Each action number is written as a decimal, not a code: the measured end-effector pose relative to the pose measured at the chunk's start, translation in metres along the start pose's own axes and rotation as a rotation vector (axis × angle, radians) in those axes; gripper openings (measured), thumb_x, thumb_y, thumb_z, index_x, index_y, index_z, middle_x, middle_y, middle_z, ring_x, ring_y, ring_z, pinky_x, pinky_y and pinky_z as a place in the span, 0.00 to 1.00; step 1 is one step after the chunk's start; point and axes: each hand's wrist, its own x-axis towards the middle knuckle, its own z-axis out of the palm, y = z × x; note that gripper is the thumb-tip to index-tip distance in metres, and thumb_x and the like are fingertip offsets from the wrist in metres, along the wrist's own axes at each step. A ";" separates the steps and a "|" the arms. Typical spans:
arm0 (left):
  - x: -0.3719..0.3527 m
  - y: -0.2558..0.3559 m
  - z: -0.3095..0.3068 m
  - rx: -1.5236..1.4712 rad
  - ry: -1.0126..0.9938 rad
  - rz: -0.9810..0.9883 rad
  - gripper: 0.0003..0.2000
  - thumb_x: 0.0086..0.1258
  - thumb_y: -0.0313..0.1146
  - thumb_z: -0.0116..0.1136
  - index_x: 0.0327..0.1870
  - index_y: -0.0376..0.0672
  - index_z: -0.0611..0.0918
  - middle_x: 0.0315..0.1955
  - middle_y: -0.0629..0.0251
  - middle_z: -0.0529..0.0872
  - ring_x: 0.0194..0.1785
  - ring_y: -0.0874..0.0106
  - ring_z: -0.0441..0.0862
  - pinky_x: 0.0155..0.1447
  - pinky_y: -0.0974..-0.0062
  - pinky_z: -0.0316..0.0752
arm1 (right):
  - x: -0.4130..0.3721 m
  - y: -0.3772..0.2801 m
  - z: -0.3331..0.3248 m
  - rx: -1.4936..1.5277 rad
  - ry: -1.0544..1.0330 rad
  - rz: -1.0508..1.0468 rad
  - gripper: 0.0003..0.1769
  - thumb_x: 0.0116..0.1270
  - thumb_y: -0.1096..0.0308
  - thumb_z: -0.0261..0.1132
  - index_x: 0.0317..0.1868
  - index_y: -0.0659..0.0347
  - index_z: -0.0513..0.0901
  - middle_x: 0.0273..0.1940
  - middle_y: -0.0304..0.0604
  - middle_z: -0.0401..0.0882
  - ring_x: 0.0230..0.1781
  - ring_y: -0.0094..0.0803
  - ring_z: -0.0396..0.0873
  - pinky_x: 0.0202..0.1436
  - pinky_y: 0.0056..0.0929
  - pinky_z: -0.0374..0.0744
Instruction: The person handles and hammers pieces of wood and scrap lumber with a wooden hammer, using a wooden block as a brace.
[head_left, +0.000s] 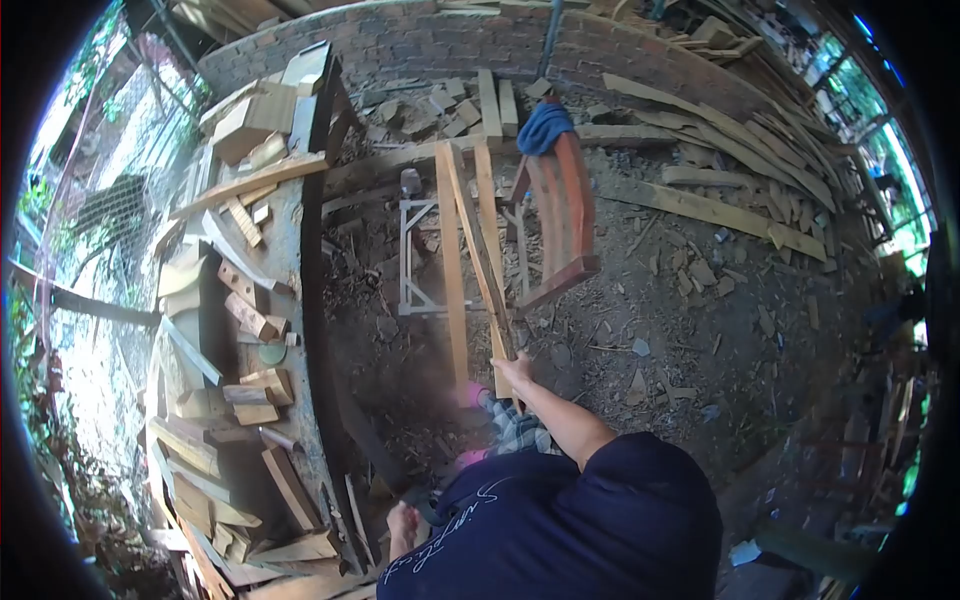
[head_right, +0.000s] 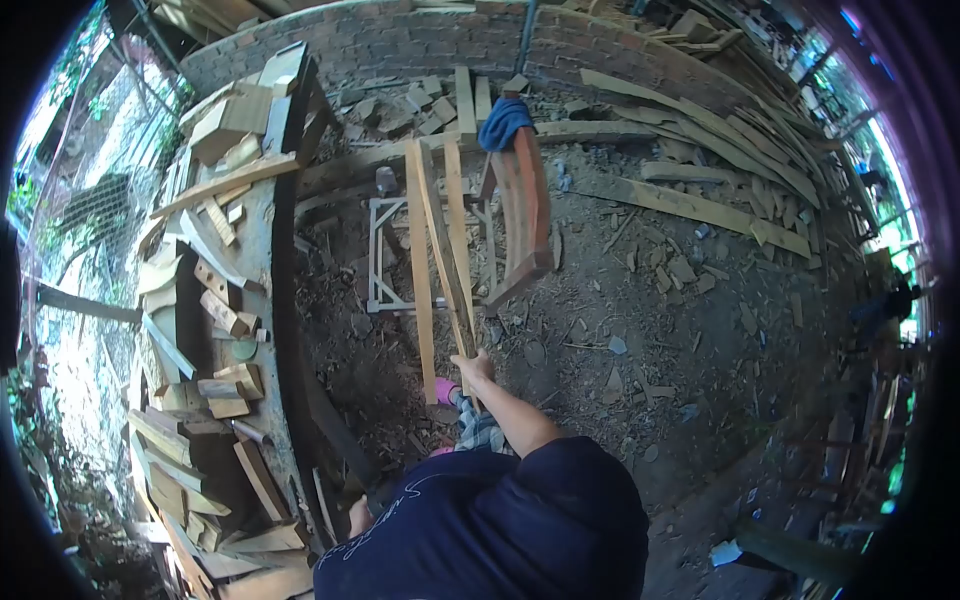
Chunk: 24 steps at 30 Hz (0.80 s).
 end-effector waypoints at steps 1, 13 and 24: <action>0.001 -0.001 -0.001 0.003 0.042 -0.019 0.12 0.74 0.43 0.57 0.42 0.44 0.77 0.28 0.65 0.80 0.28 0.71 0.81 0.27 0.72 0.77 | -0.004 0.001 0.011 0.112 -0.089 0.025 0.31 0.48 0.59 0.78 0.50 0.68 0.79 0.46 0.53 0.84 0.46 0.41 0.83 0.49 0.37 0.79; -0.018 -0.001 0.061 0.183 -0.130 0.017 0.13 0.73 0.42 0.58 0.50 0.44 0.77 0.38 0.64 0.83 0.34 0.74 0.83 0.35 0.77 0.78 | 0.019 0.042 0.089 -0.211 -0.292 -0.028 0.43 0.56 0.46 0.73 0.59 0.74 0.70 0.52 0.58 0.79 0.55 0.50 0.79 0.56 0.47 0.77; -0.010 -0.058 -0.016 0.101 0.151 -0.077 0.09 0.72 0.39 0.53 0.32 0.46 0.77 0.20 0.69 0.76 0.18 0.75 0.75 0.17 0.77 0.68 | 0.002 0.051 0.071 -0.502 -0.947 -0.026 0.13 0.74 0.56 0.59 0.46 0.57 0.80 0.30 0.33 0.76 0.27 0.21 0.75 0.28 0.22 0.76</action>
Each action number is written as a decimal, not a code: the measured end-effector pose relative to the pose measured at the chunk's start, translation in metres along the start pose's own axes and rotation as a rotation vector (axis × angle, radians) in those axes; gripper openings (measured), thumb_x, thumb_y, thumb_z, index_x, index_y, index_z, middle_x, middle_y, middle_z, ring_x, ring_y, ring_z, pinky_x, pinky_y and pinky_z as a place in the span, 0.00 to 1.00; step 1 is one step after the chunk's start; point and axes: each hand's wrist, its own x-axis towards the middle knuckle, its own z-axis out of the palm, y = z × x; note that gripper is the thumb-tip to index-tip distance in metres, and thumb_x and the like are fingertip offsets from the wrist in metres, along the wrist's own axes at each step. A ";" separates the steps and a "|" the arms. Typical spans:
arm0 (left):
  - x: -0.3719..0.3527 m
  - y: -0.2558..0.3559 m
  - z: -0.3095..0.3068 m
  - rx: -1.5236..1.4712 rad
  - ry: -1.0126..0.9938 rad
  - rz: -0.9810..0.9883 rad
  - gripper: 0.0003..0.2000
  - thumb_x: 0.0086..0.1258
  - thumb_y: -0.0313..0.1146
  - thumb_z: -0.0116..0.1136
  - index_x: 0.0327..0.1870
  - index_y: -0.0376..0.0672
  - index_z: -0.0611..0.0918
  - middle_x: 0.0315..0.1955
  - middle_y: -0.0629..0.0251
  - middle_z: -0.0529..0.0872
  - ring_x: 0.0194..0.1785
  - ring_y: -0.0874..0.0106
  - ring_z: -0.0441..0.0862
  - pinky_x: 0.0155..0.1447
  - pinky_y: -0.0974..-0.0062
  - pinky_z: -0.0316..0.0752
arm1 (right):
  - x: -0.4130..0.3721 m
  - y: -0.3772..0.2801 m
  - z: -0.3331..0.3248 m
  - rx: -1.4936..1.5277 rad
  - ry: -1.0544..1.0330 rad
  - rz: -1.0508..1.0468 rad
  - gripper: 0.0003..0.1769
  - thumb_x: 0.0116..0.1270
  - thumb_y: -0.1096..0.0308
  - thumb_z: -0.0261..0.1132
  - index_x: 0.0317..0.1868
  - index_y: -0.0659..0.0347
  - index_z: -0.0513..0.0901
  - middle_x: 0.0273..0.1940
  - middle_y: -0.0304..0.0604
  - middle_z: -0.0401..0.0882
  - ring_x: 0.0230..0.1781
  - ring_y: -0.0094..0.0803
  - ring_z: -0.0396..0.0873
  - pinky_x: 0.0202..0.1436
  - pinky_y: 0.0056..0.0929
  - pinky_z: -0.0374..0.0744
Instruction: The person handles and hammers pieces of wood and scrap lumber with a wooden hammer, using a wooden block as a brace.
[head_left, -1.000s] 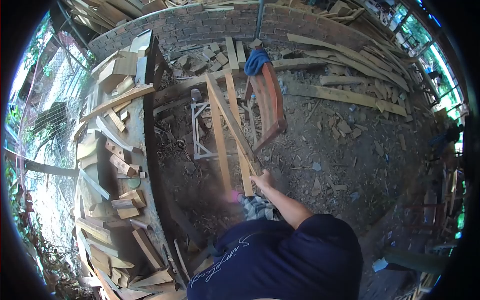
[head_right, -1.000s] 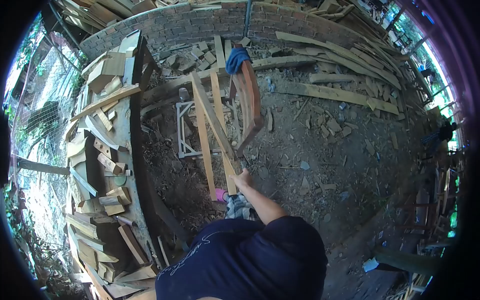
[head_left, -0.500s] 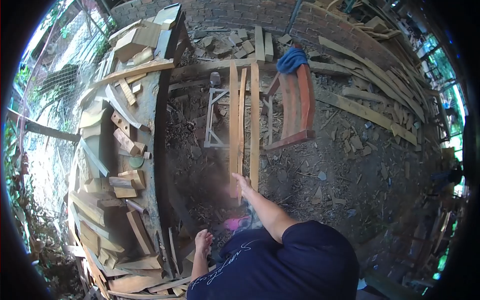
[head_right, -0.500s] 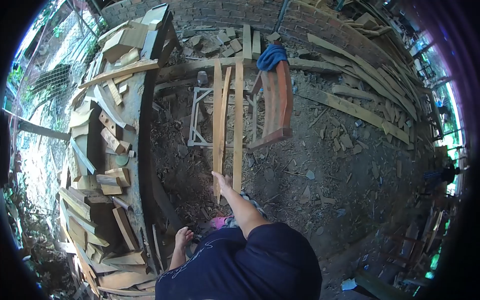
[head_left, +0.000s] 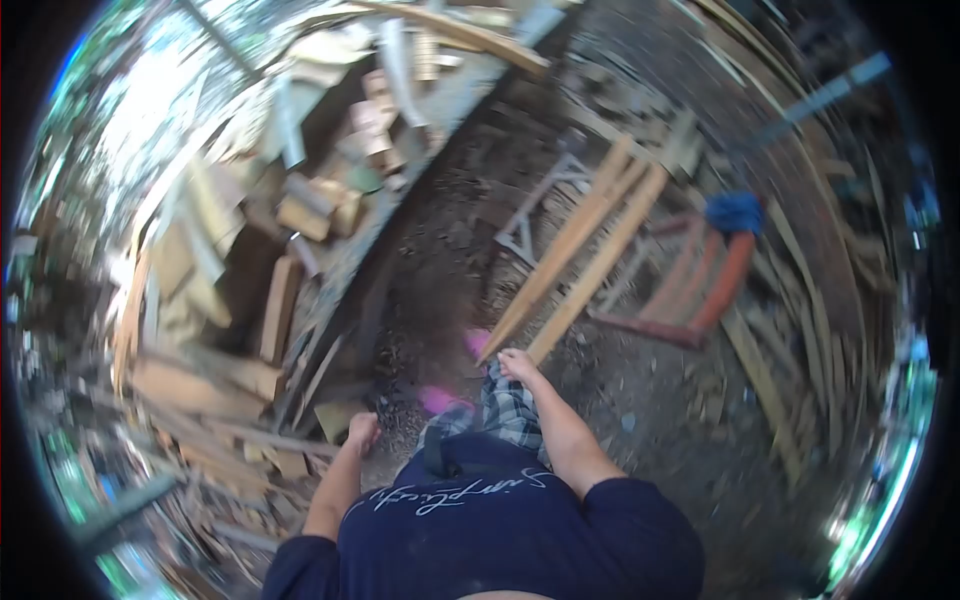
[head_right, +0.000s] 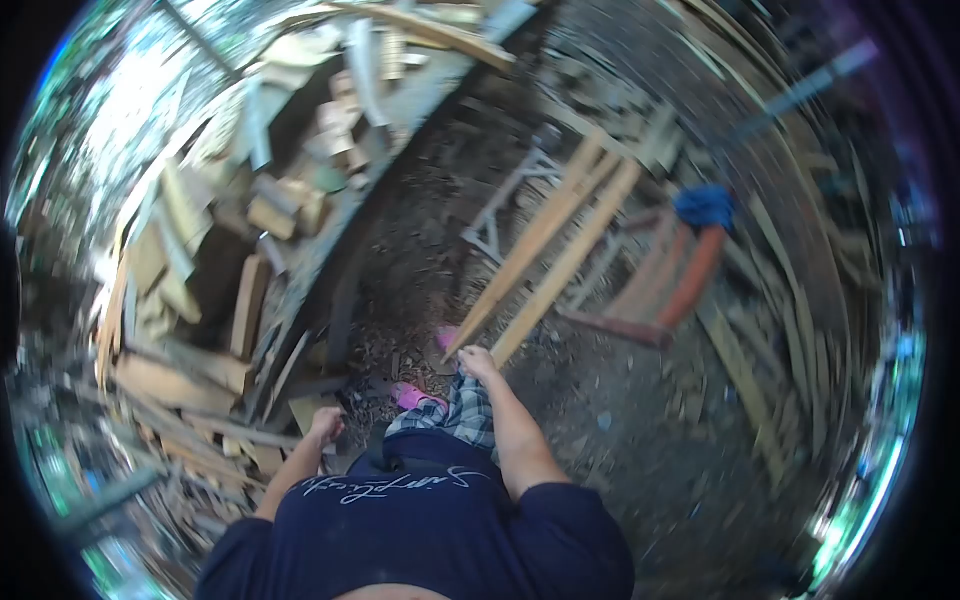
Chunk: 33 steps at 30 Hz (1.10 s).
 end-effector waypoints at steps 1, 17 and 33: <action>0.002 0.003 0.004 -0.032 0.023 0.003 0.09 0.72 0.39 0.53 0.32 0.46 0.77 0.20 0.69 0.77 0.18 0.75 0.75 0.17 0.77 0.67 | -0.004 -0.002 0.004 -0.025 -0.027 0.024 0.14 0.74 0.57 0.58 0.48 0.57 0.81 0.30 0.33 0.76 0.27 0.21 0.75 0.28 0.22 0.76; -0.124 0.164 0.122 -1.294 -1.066 0.350 0.35 0.73 0.65 0.42 0.66 0.43 0.71 0.61 0.48 0.75 0.65 0.57 0.74 0.72 0.57 0.65 | -0.160 -0.192 0.154 -1.069 0.236 -1.333 0.27 0.73 0.49 0.54 0.69 0.48 0.73 0.62 0.53 0.72 0.64 0.47 0.70 0.67 0.47 0.64; -0.066 -0.019 -0.025 -1.466 -0.461 0.100 0.17 0.75 0.49 0.52 0.53 0.48 0.78 0.48 0.59 0.83 0.50 0.64 0.81 0.47 0.68 0.76 | -0.107 0.009 0.010 -1.000 0.097 0.012 0.23 0.65 0.51 0.64 0.48 0.62 0.87 0.41 0.49 0.87 0.42 0.36 0.86 0.41 0.37 0.82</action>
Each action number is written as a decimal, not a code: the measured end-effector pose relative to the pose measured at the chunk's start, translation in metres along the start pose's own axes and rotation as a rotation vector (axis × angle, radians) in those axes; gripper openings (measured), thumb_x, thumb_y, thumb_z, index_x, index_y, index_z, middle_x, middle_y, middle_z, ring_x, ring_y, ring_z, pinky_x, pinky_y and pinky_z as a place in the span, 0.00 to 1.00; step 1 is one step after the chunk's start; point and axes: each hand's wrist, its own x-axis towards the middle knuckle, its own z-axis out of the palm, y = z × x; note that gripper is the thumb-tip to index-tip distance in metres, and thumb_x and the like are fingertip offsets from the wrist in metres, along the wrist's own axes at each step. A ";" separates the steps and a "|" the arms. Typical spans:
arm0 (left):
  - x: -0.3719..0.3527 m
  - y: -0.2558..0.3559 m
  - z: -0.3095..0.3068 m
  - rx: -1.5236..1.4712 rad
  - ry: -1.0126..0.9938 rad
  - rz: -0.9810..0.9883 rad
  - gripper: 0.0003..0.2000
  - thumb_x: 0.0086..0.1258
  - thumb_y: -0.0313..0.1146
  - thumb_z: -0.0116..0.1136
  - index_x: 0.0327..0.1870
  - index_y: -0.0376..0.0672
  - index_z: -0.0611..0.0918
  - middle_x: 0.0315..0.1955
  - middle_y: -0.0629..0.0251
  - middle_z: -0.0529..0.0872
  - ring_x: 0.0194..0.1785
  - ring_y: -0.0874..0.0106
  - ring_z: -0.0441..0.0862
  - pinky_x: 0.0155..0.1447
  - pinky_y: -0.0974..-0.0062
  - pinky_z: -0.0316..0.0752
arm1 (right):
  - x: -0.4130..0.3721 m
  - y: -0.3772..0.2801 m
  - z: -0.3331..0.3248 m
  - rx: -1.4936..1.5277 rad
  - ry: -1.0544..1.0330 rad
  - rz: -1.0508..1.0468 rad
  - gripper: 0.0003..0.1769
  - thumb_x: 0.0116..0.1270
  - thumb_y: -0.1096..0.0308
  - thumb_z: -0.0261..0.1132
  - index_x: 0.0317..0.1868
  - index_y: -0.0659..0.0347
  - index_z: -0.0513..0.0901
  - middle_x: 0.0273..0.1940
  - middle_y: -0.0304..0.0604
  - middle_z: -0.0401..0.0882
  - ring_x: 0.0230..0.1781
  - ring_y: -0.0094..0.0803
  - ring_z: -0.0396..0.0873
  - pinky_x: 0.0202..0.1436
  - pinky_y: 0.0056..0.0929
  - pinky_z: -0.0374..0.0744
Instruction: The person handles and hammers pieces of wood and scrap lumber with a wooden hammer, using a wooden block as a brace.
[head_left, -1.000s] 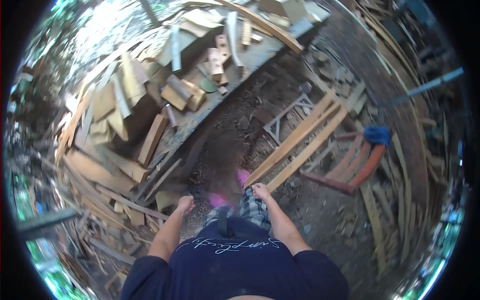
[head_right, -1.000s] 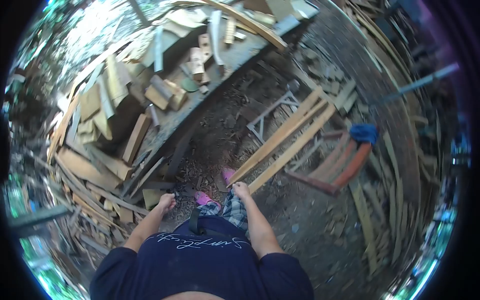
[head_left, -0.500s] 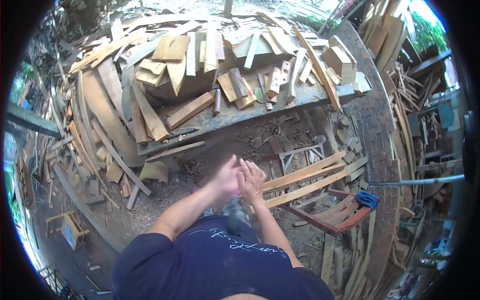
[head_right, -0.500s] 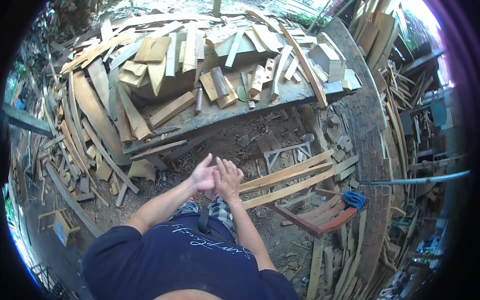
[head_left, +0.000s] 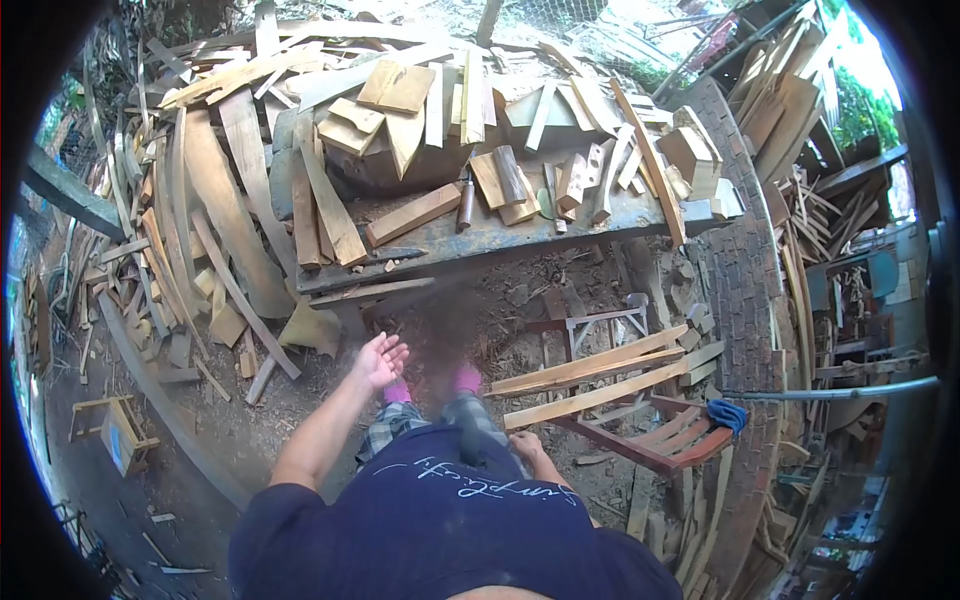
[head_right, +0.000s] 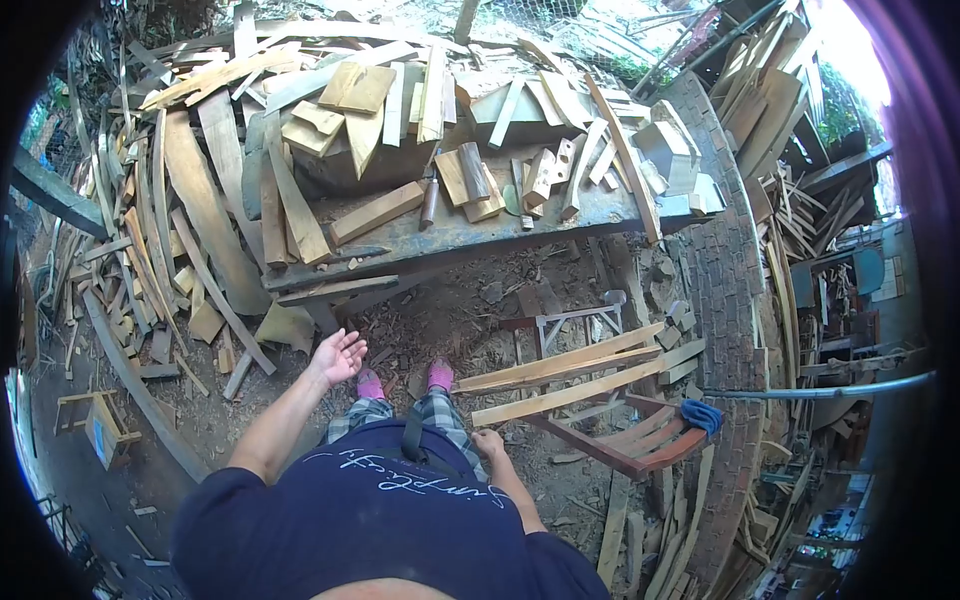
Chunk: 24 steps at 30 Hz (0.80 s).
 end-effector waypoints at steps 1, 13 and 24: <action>0.001 -0.005 -0.007 -0.010 0.010 -0.007 0.16 0.75 0.49 0.52 0.52 0.47 0.78 0.48 0.59 0.83 0.49 0.64 0.81 0.47 0.68 0.76 | 0.007 0.005 0.005 -0.041 -0.063 0.024 0.22 0.66 0.52 0.63 0.47 0.63 0.87 0.42 0.50 0.87 0.43 0.37 0.86 0.43 0.37 0.81; 0.005 0.002 -0.012 0.044 -0.041 0.063 0.14 0.75 0.45 0.54 0.49 0.45 0.80 0.43 0.60 0.83 0.44 0.65 0.81 0.43 0.71 0.77 | 0.089 -0.103 -0.017 -0.121 0.021 -0.449 0.21 0.66 0.52 0.63 0.50 0.58 0.86 0.36 0.46 0.86 0.34 0.33 0.85 0.40 0.32 0.83; 0.055 0.031 0.053 0.220 0.053 0.199 0.14 0.73 0.46 0.57 0.49 0.48 0.81 0.40 0.64 0.85 0.41 0.69 0.83 0.39 0.73 0.77 | 0.154 -0.176 -0.124 0.159 -0.047 -0.378 0.18 0.67 0.57 0.65 0.50 0.61 0.85 0.41 0.47 0.87 0.37 0.30 0.85 0.40 0.31 0.83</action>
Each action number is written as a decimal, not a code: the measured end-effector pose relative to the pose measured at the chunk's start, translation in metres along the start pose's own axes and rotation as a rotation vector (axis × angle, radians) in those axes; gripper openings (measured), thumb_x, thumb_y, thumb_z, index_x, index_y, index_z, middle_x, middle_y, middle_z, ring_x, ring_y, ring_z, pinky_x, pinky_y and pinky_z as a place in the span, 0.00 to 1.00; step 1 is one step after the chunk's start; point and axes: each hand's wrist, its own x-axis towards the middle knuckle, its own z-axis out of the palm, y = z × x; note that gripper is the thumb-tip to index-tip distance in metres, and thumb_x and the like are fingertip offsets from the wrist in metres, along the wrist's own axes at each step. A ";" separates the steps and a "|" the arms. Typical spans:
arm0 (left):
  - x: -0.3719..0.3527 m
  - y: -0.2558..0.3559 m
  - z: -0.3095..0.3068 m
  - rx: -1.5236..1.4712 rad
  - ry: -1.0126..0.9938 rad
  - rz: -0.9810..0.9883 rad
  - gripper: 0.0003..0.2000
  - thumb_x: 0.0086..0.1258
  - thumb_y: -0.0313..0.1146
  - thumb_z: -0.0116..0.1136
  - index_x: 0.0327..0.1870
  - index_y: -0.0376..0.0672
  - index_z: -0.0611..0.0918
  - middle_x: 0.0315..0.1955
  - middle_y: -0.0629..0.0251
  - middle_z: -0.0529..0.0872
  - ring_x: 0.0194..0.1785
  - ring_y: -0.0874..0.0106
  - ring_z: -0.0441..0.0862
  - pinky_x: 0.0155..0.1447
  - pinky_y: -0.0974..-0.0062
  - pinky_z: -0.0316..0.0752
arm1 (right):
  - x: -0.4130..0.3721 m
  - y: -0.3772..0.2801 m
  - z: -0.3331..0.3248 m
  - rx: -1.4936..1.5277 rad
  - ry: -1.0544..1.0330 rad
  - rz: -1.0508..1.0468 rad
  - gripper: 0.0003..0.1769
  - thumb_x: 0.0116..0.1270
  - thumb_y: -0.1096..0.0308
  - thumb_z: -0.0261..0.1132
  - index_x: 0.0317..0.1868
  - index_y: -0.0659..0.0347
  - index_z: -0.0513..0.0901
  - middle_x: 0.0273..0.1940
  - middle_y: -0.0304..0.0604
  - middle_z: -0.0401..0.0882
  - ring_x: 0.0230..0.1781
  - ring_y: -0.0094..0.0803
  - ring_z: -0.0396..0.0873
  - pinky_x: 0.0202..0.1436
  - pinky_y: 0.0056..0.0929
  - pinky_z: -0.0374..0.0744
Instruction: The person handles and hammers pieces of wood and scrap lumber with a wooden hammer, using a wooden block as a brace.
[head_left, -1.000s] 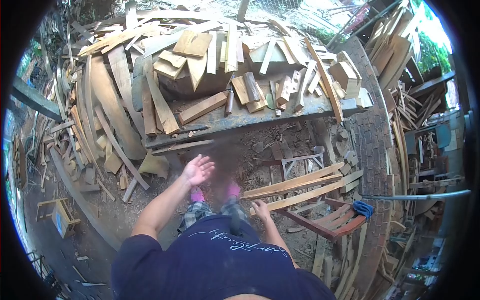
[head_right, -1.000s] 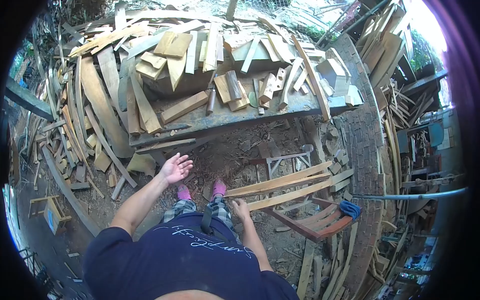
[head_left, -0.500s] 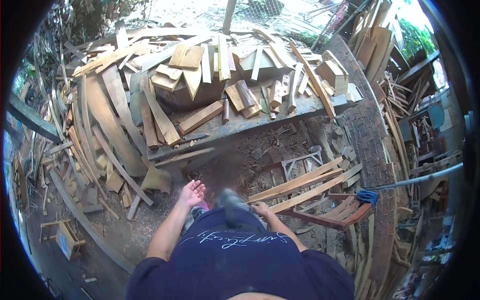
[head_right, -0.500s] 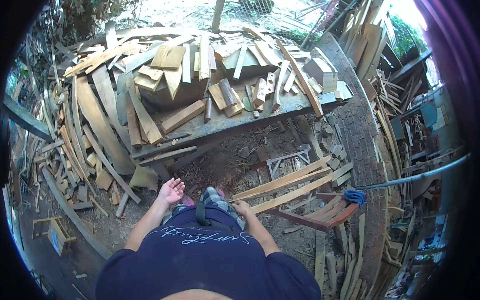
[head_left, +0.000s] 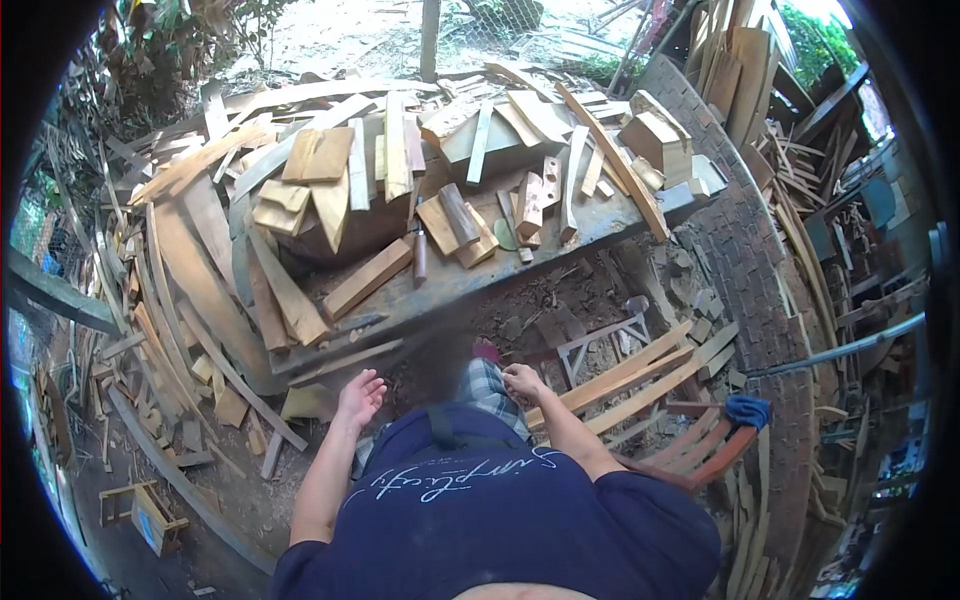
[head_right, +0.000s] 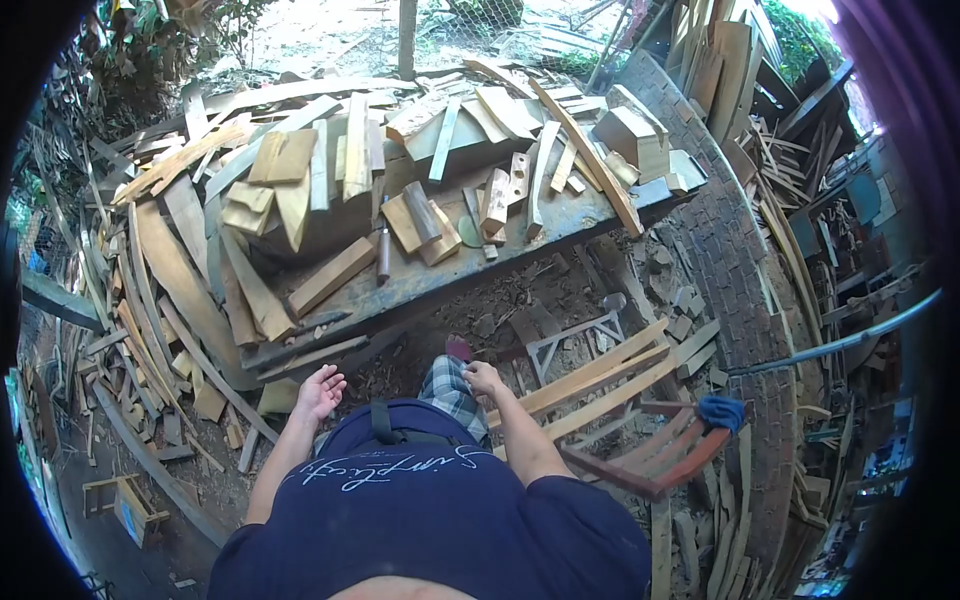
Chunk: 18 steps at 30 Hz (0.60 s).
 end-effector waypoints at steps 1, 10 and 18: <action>0.013 0.001 0.015 0.135 0.027 0.065 0.15 0.72 0.46 0.59 0.51 0.48 0.80 0.39 0.65 0.85 0.39 0.70 0.83 0.37 0.75 0.77 | 0.016 -0.002 -0.016 -0.069 0.030 -0.078 0.17 0.68 0.59 0.65 0.50 0.62 0.85 0.39 0.46 0.87 0.34 0.27 0.85 0.37 0.29 0.82; 0.155 0.019 0.193 1.172 0.556 0.732 0.31 0.61 0.39 0.69 0.62 0.35 0.71 0.54 0.48 0.76 0.58 0.55 0.74 0.63 0.60 0.69 | 0.126 -0.073 -0.175 -0.030 0.366 -0.375 0.13 0.67 0.62 0.64 0.45 0.63 0.84 0.36 0.52 0.85 0.40 0.41 0.84 0.46 0.38 0.80; 0.193 0.044 0.267 1.429 0.884 0.412 0.27 0.63 0.45 0.66 0.59 0.42 0.72 0.59 0.51 0.74 0.62 0.49 0.73 0.62 0.51 0.71 | 0.196 -0.160 -0.271 -0.271 0.791 -0.538 0.22 0.63 0.68 0.67 0.57 0.56 0.73 0.49 0.55 0.73 0.45 0.53 0.75 0.51 0.45 0.75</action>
